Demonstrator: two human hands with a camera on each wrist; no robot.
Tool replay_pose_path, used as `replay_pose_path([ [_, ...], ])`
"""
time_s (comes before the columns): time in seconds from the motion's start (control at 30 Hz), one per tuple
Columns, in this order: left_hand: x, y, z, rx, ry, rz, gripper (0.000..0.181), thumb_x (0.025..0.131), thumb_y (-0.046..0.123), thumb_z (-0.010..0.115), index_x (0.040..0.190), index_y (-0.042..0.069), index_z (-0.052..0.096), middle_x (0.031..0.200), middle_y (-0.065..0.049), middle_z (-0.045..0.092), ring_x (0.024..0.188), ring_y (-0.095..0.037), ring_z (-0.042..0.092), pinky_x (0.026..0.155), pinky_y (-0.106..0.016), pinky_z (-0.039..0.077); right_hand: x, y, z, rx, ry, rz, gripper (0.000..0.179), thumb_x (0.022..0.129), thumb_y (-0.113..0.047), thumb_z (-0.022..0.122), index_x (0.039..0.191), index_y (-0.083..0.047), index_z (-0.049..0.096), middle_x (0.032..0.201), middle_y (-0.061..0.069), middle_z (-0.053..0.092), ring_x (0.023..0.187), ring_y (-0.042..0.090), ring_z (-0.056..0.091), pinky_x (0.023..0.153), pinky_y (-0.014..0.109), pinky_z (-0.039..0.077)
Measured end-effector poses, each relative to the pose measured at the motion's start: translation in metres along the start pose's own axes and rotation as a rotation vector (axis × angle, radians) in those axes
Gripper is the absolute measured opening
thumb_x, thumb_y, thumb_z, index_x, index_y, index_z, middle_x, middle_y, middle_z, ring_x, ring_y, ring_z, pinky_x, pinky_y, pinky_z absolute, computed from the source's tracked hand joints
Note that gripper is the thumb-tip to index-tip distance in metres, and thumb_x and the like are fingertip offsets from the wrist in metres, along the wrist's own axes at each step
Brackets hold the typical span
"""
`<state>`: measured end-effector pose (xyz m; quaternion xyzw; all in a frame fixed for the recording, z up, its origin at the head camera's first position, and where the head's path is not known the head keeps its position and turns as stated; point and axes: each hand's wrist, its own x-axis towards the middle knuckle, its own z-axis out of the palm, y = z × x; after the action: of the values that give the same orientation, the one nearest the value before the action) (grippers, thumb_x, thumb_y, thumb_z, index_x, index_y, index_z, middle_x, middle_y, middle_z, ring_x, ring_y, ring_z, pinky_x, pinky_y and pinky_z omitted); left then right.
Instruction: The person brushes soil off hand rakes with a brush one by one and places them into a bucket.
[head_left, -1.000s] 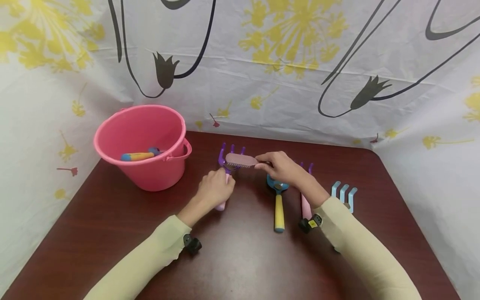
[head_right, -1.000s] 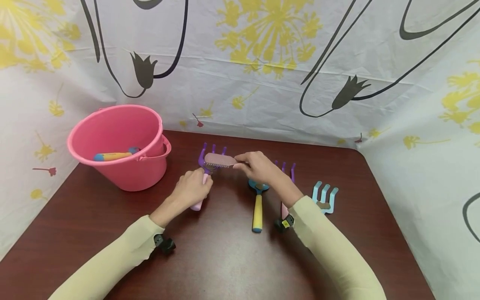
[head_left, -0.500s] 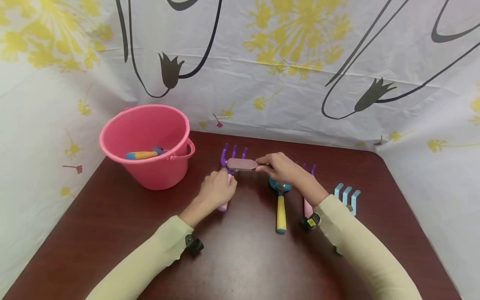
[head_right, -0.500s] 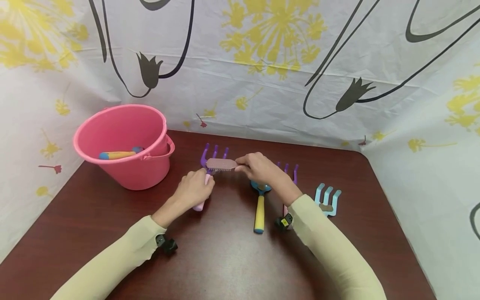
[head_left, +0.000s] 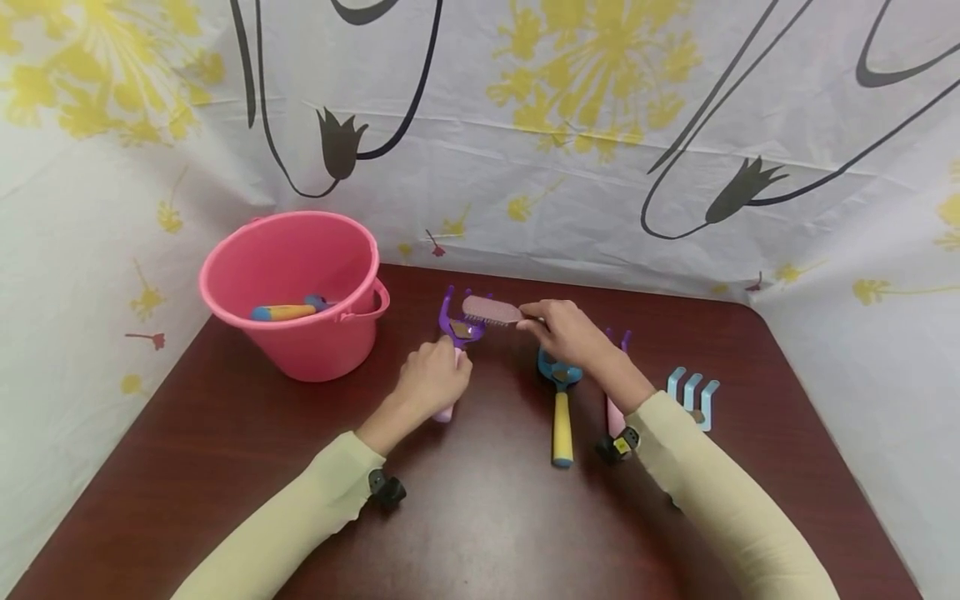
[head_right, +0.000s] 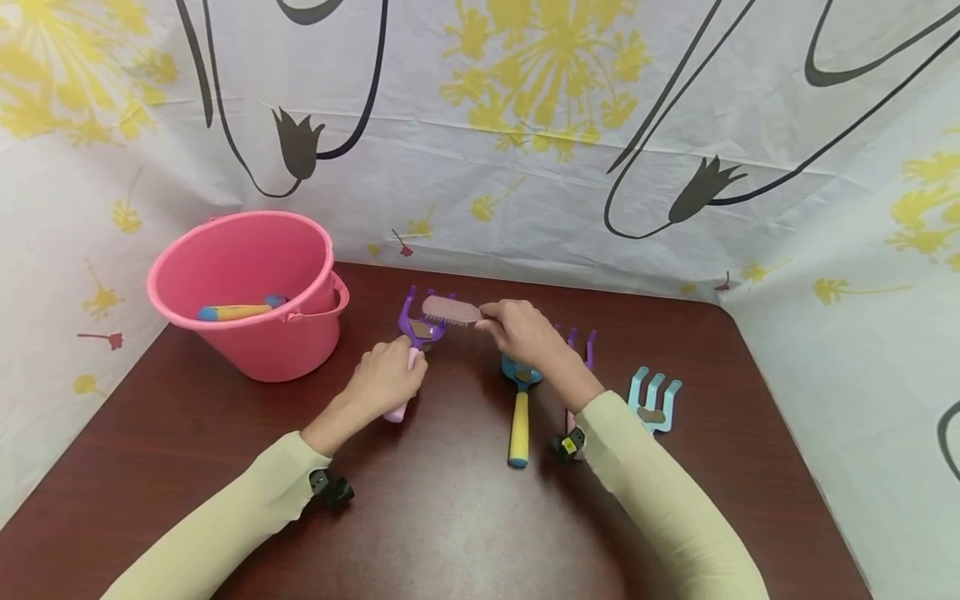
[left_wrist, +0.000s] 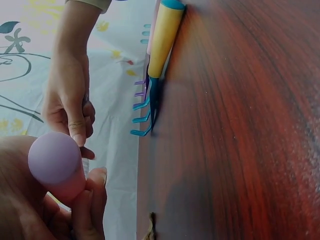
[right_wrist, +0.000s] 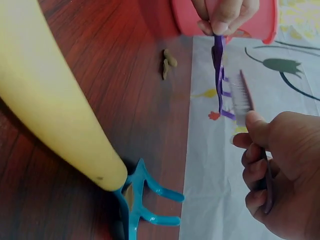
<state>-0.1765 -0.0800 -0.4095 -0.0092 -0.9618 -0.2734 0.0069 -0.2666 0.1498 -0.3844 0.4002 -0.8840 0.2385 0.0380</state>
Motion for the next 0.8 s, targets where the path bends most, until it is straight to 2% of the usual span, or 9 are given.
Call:
replay_pose_path([
  [0.1,0.0,0.0,0.0,0.0,0.001,-0.002,0.032,0.098,0.032,0.057,0.103,0.001,0.061,0.083,-0.013,0.062,0.073,-0.03,0.062,0.065,-0.047,0.053,-0.003,0.001,-0.002,0.017,0.042,0.014,0.023,0.101,-0.012,0.064,0.115,0.005,0.069,0.097,0.012,0.07,0.074,0.019,0.06,0.069,0.041,0.052],
  [0.17,0.0,0.0,0.0,0.004,0.005,-0.003,0.031,0.098,0.032,0.057,0.102,0.001,0.061,0.084,-0.013,0.062,0.074,-0.031,0.062,0.066,-0.047,0.053,-0.005,-0.001,-0.002,0.042,0.035,-0.016,0.021,0.101,-0.012,0.064,0.113,0.005,0.07,0.094,0.011,0.07,0.071,0.019,0.058,0.067,0.04,0.051],
  [0.3,-0.001,0.0,0.0,0.001,-0.005,-0.008,0.032,0.099,0.031,0.058,0.104,0.0,0.061,0.084,-0.013,0.062,0.073,-0.03,0.062,0.066,-0.047,0.053,-0.004,-0.008,-0.001,0.071,-0.056,-0.094,0.022,0.1,-0.011,0.066,0.115,0.004,0.071,0.095,0.01,0.071,0.073,0.017,0.061,0.07,0.038,0.053],
  [0.4,-0.001,0.0,0.0,-0.006,-0.008,-0.009,0.032,0.099,0.03,0.058,0.105,-0.001,0.061,0.085,-0.014,0.061,0.072,-0.029,0.062,0.065,-0.047,0.053,-0.003,-0.009,0.001,0.067,-0.099,-0.116,0.021,0.099,-0.01,0.066,0.113,0.004,0.071,0.093,0.009,0.071,0.073,0.016,0.061,0.07,0.037,0.053],
  [0.6,-0.001,-0.001,0.002,-0.014,-0.002,-0.001,0.03,0.099,0.03,0.057,0.104,0.001,0.061,0.084,-0.013,0.061,0.071,-0.029,0.061,0.064,-0.046,0.053,0.0,-0.005,0.001,0.044,-0.075,-0.09,0.008,0.098,-0.007,0.068,0.1,0.001,0.069,0.074,0.001,0.056,0.06,0.013,0.046,0.059,0.033,0.043],
  [0.8,-0.001,-0.001,0.002,-0.013,0.001,0.006,0.03,0.099,0.031,0.057,0.103,0.001,0.061,0.084,-0.013,0.062,0.072,-0.029,0.062,0.064,-0.047,0.053,-0.001,0.002,-0.003,0.01,-0.037,0.0,0.013,0.098,-0.01,0.068,0.103,0.002,0.07,0.08,0.007,0.063,0.062,0.016,0.053,0.061,0.035,0.047],
])
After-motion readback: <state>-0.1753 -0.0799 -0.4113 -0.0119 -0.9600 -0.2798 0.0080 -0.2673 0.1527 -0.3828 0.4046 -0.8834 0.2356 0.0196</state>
